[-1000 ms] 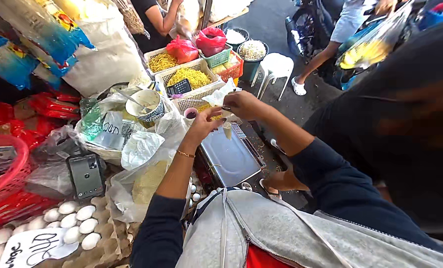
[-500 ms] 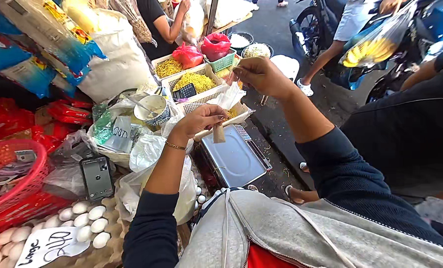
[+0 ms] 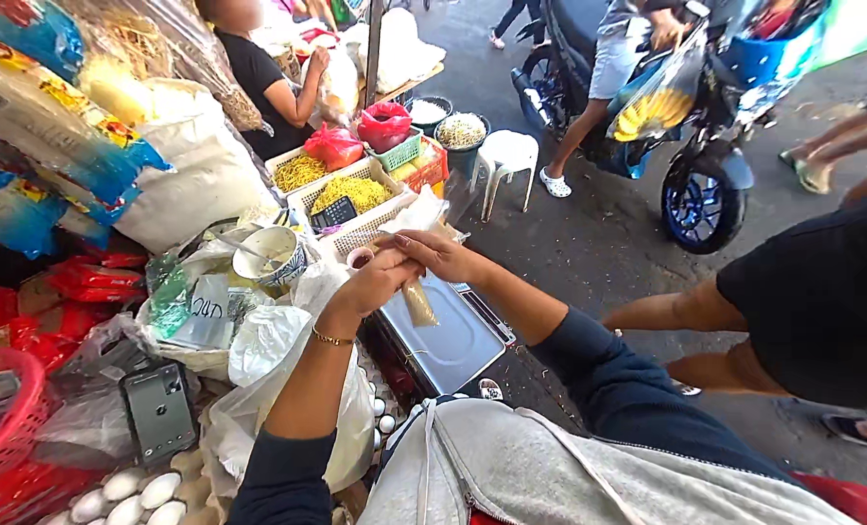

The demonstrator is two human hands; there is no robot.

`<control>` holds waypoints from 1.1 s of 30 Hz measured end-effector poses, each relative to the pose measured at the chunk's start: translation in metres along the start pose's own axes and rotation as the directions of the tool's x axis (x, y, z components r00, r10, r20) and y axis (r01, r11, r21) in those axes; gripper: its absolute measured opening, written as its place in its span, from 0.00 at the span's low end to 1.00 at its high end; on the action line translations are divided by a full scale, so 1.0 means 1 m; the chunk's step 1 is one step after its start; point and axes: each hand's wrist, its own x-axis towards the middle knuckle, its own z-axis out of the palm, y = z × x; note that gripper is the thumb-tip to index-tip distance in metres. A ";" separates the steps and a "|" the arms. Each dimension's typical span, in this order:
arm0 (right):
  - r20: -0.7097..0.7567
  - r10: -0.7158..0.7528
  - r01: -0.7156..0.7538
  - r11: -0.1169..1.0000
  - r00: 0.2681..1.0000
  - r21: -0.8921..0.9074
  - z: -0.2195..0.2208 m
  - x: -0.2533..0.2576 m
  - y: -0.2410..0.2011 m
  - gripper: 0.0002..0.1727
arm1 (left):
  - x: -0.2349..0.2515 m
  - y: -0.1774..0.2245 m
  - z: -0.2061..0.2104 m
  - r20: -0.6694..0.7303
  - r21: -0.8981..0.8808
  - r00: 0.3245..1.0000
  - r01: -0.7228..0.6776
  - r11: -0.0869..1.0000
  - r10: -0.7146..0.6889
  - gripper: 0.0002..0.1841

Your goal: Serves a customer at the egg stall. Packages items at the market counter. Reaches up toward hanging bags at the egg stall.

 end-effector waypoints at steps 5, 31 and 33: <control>-0.077 -0.039 0.019 0.969 0.996 -0.246 -0.026 -0.021 0.007 0.27 | -0.021 -0.011 -0.010 0.061 0.291 0.998 -0.012 0.957 -0.006 0.12; 0.131 0.207 -0.245 0.851 0.969 0.464 0.033 -0.067 0.002 0.19 | -0.061 -0.061 0.032 -0.389 0.387 0.802 -0.304 0.870 0.453 0.09; 0.108 0.162 -0.193 0.882 0.981 0.429 0.029 -0.064 -0.001 0.17 | -0.063 -0.057 0.039 -0.375 0.275 0.818 -0.352 0.895 0.437 0.09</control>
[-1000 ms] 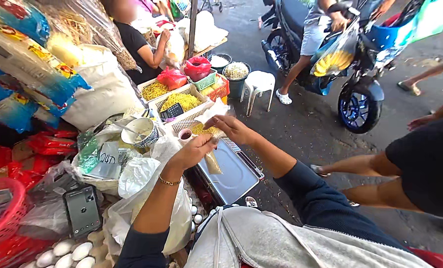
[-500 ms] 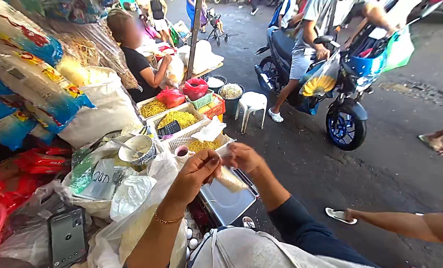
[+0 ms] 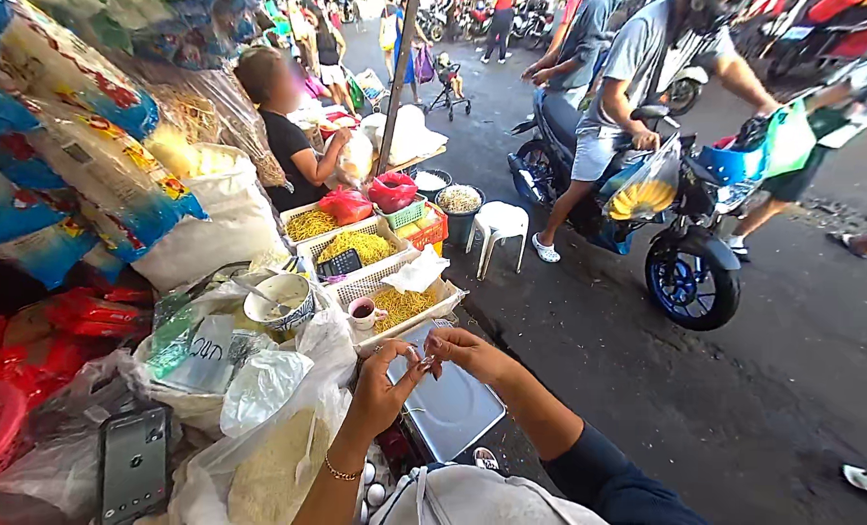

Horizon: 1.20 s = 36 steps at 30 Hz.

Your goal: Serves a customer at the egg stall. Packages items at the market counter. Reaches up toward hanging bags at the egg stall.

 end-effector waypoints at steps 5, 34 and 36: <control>0.099 -0.080 0.078 0.996 0.992 0.032 -0.003 0.009 -0.002 0.09 | 0.002 0.011 -0.001 0.065 -0.196 0.997 0.053 0.979 -0.041 0.08; -0.292 -0.333 0.246 0.922 0.896 -0.299 0.045 0.026 0.020 0.14 | 0.000 0.022 0.005 -0.268 -0.455 0.915 0.155 0.877 -0.301 0.04; -0.295 -0.415 0.318 0.891 0.861 -0.325 0.044 0.026 0.024 0.10 | 0.001 0.025 0.007 -0.249 -0.465 0.918 0.165 0.870 -0.307 0.04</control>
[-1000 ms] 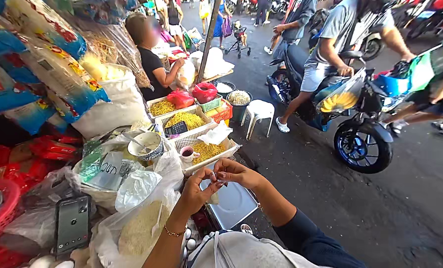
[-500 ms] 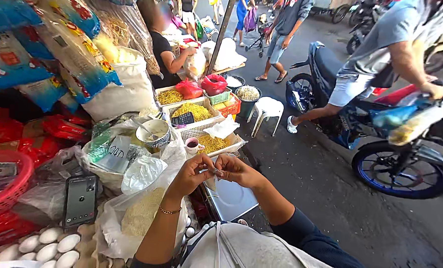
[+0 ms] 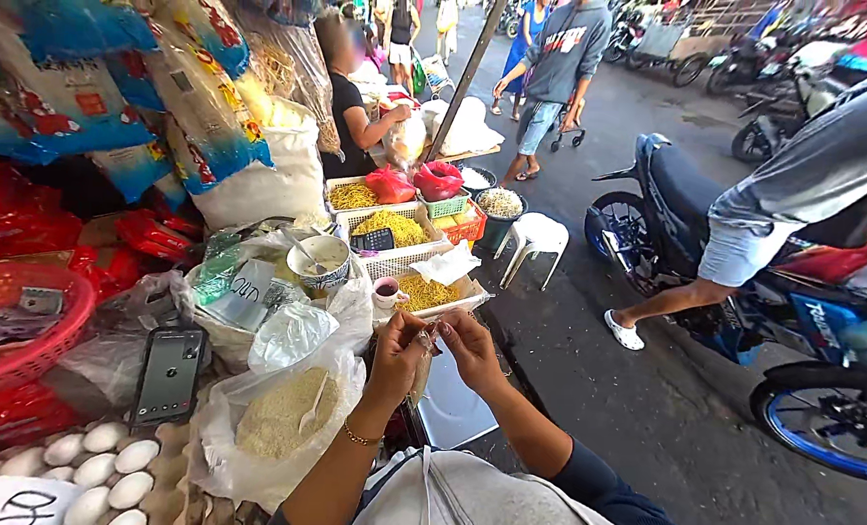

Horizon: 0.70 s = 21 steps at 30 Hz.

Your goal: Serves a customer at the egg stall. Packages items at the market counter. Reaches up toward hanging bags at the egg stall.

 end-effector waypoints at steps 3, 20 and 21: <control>-0.034 -0.066 0.060 0.988 0.997 -0.142 -0.007 0.003 0.001 0.12 | 0.000 -0.002 0.002 0.060 0.032 0.996 0.064 0.997 -0.066 0.05; -0.059 -0.055 0.006 0.774 0.997 -0.633 -0.082 0.010 -0.001 0.14 | -0.013 -0.014 0.003 0.370 0.064 0.853 0.371 0.926 -0.367 0.10; -0.049 -0.037 -0.003 0.772 0.998 -0.636 -0.083 0.010 0.004 0.14 | -0.017 -0.017 0.001 0.365 0.059 0.848 0.391 0.919 -0.384 0.10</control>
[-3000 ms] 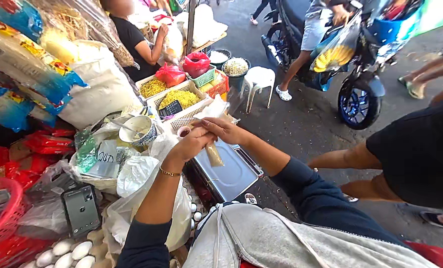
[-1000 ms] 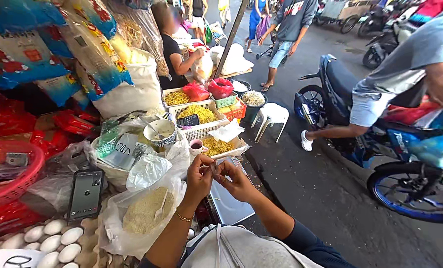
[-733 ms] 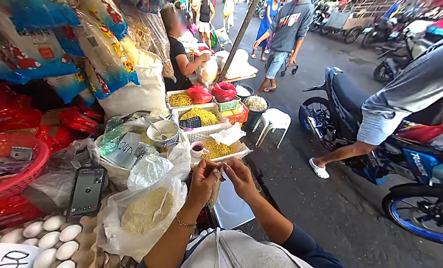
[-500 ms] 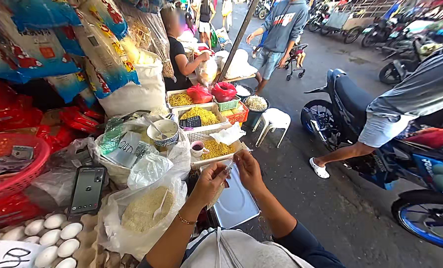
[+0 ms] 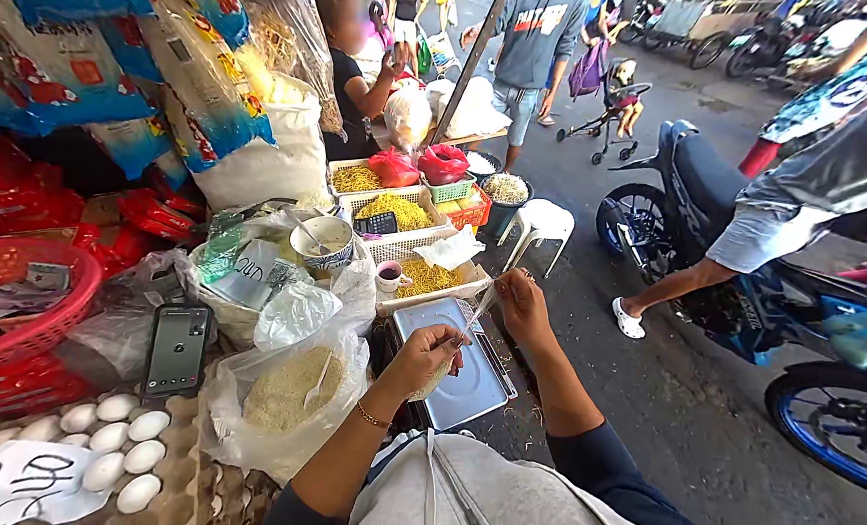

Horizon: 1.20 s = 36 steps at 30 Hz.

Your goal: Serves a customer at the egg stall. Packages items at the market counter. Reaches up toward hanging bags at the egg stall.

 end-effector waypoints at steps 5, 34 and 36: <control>0.118 0.224 -0.243 0.950 0.968 0.194 0.034 -0.015 0.017 0.14 | -0.008 -0.019 -0.010 -0.220 -0.160 0.964 0.117 0.980 -0.151 0.10; 0.754 0.553 -0.556 0.773 0.355 -0.305 0.145 -0.076 0.169 0.20 | -0.097 -0.064 -0.051 -0.825 -0.275 0.493 0.075 0.959 -0.275 0.13; 0.751 0.562 -0.530 0.778 0.348 -0.337 0.146 -0.076 0.165 0.20 | -0.109 -0.063 -0.052 -0.878 -0.195 0.431 0.077 0.978 -0.209 0.13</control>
